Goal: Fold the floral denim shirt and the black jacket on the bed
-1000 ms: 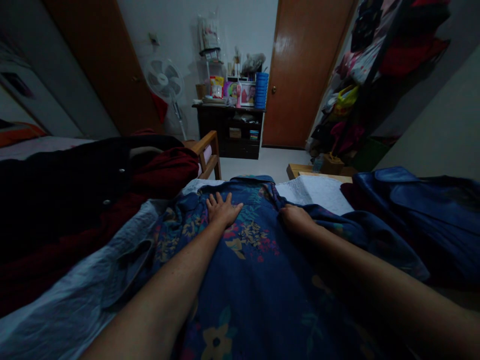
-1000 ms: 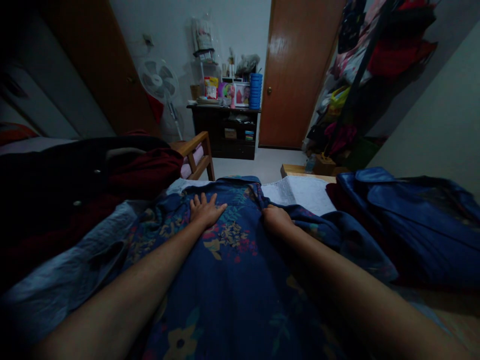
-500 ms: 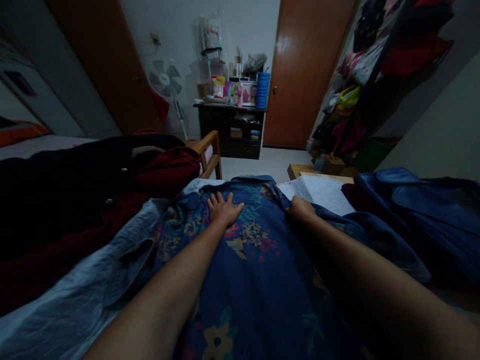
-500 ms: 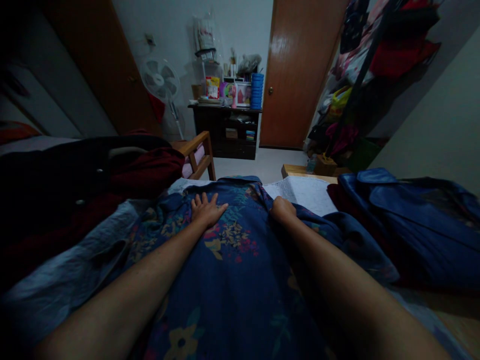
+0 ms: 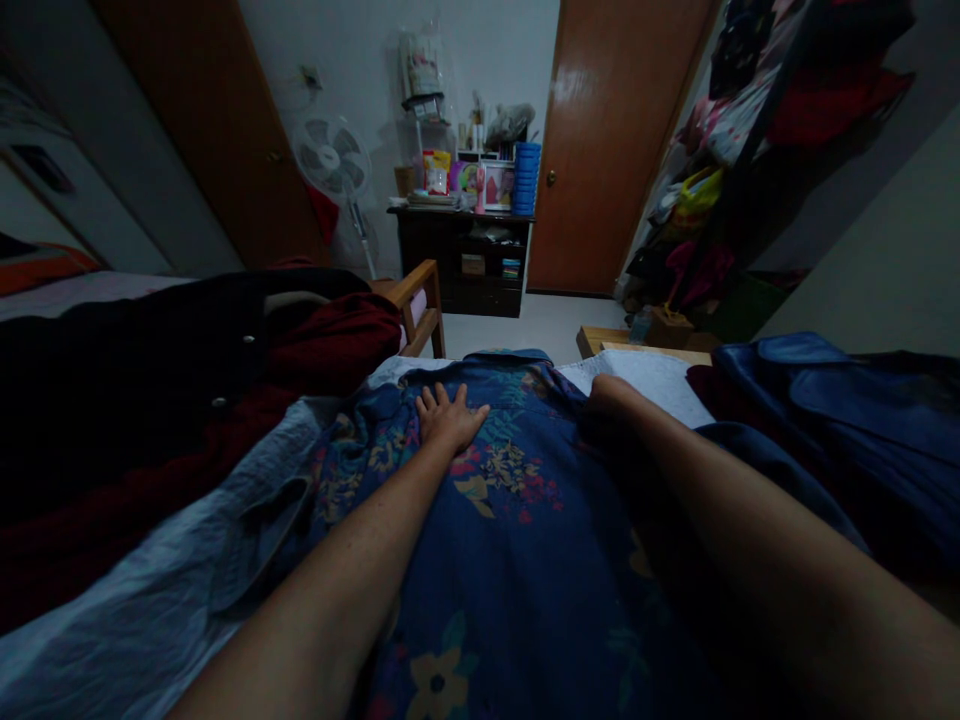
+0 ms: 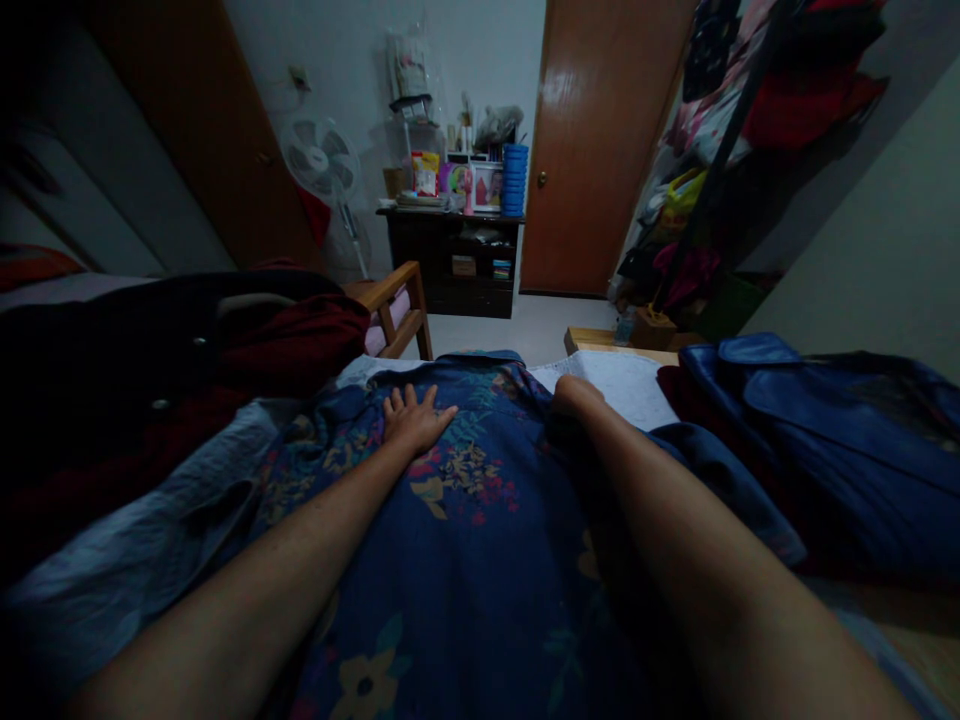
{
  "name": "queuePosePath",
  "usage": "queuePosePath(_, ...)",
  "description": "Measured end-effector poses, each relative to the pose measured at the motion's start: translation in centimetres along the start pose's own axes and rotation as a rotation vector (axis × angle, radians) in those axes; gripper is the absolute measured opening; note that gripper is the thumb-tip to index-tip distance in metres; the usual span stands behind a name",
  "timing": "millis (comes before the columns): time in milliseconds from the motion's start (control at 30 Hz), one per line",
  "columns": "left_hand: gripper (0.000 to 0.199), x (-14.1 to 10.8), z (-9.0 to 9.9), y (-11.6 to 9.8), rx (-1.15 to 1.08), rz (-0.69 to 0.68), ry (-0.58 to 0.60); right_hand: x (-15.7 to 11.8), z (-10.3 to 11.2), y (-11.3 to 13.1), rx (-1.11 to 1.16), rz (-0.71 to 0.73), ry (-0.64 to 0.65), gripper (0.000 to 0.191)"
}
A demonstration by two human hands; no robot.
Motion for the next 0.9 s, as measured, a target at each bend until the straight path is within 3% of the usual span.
queuePosePath(133,0.081,-0.1,0.1,-0.1,0.004,-0.007,-0.002,0.1,3.7,-1.5,-0.019,-0.140,-0.113,0.035)
queuePosePath(233,0.081,-0.1,0.0,0.0,0.006,-0.002,0.002,-0.1,4.4,-1.4,-0.013,-0.181,-0.208,0.039)
queuePosePath(500,0.082,0.0,0.0,0.0,0.014,-0.002,-0.004,-0.8,1.2,2.6,-0.001,-0.115,-0.209,0.039)
queuePosePath(600,0.082,0.1,-0.1,0.0,0.008,0.001,0.000,-1.9,0.7,5.8,-0.007,0.023,-0.284,0.042)
queuePosePath(700,0.082,0.1,-0.1,0.0,0.006,0.003,0.002,-2.4,-1.8,8.0,0.057,0.170,-0.232,0.058)
queuePosePath(800,0.081,0.0,0.0,0.0,0.004,0.006,0.008,-1.6,-4.8,7.7,0.103,0.188,-0.120,0.067)
queuePosePath(900,0.081,-0.1,0.0,0.0,-0.001,0.001,0.012,-0.2,-5.9,6.0,0.109,0.154,-0.093,0.070)
Point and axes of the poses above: each hand's wrist, its own x-axis towards the middle knuckle, its own z-axis out of the back of the hand, y = z × x, the point moved 9 cm from there along x, towards the middle knuckle, and after that the axes turned 1 degree about y, right-handed, at the moved point
